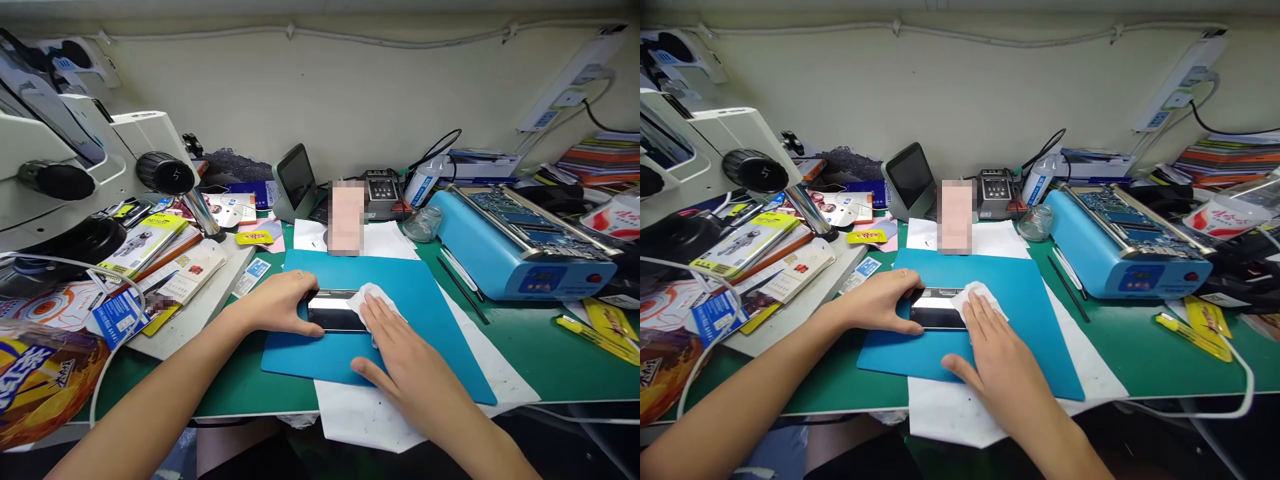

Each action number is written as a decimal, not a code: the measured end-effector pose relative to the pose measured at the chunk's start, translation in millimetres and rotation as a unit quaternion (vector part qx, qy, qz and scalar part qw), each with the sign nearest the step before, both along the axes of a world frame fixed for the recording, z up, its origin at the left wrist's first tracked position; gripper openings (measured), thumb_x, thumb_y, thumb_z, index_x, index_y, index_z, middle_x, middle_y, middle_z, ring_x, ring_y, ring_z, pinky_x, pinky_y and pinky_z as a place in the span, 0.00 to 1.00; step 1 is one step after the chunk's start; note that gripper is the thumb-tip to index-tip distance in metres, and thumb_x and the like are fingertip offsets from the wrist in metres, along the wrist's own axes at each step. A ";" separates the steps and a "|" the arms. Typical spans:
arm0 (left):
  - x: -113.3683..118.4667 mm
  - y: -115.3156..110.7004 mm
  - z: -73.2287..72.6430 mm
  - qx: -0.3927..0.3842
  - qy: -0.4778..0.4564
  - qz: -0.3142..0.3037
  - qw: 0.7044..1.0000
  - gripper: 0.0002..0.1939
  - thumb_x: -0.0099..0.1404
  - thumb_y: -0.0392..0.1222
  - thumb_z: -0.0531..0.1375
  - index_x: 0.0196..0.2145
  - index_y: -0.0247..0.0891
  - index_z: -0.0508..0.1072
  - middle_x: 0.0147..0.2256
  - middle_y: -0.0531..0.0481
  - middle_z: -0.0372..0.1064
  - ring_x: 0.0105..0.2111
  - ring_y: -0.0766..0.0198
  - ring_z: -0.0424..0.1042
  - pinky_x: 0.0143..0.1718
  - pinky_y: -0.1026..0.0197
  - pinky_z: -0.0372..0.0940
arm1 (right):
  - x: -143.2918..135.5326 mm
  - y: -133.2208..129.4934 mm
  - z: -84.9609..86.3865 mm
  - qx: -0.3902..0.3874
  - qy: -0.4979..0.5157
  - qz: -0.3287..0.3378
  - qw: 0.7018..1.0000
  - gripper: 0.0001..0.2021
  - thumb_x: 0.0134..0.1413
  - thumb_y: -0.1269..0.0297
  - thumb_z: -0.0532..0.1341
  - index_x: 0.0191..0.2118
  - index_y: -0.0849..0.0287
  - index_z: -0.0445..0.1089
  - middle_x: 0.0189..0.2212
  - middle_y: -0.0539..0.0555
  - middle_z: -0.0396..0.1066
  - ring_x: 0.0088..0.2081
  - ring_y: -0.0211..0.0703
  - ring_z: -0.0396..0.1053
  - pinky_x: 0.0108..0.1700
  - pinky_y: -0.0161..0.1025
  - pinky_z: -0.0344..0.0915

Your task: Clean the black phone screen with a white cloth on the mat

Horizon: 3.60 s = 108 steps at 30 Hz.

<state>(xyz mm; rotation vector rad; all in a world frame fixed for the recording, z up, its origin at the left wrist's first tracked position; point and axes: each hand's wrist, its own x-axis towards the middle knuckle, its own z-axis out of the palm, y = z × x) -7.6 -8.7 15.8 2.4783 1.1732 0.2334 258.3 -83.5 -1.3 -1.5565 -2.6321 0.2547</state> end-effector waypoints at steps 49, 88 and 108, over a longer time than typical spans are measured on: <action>-1.3 2.3 -1.2 0.004 -0.006 -0.004 1.000 0.29 0.54 0.65 0.69 0.40 0.40 0.69 0.36 0.50 0.69 0.36 0.56 0.70 0.33 0.59 0.57 | 1.5 -10.9 3.8 -0.001 -0.006 0.004 1.000 0.37 0.66 0.38 0.49 0.71 0.57 0.57 0.70 0.58 0.53 0.69 0.60 0.54 0.66 0.64 0.58; 0.3 0.5 -1.9 0.006 -0.018 -0.002 1.000 0.25 0.55 0.62 0.68 0.39 0.40 0.69 0.34 0.51 0.69 0.35 0.57 0.69 0.33 0.59 0.58 | -65.1 0.4 36.5 0.063 -0.047 0.093 0.993 0.31 0.67 0.40 0.50 0.57 0.62 0.73 0.56 0.64 0.75 0.58 0.60 0.71 0.65 0.59 0.59; 0.4 2.5 -1.0 -0.003 -0.008 0.002 1.000 0.29 0.54 0.65 0.69 0.40 0.40 0.69 0.37 0.50 0.70 0.37 0.55 0.70 0.33 0.59 0.58 | 11.3 -8.1 12.4 -0.029 0.024 0.016 0.999 0.36 0.67 0.39 0.48 0.72 0.54 0.53 0.69 0.57 0.56 0.69 0.61 0.55 0.67 0.68 0.54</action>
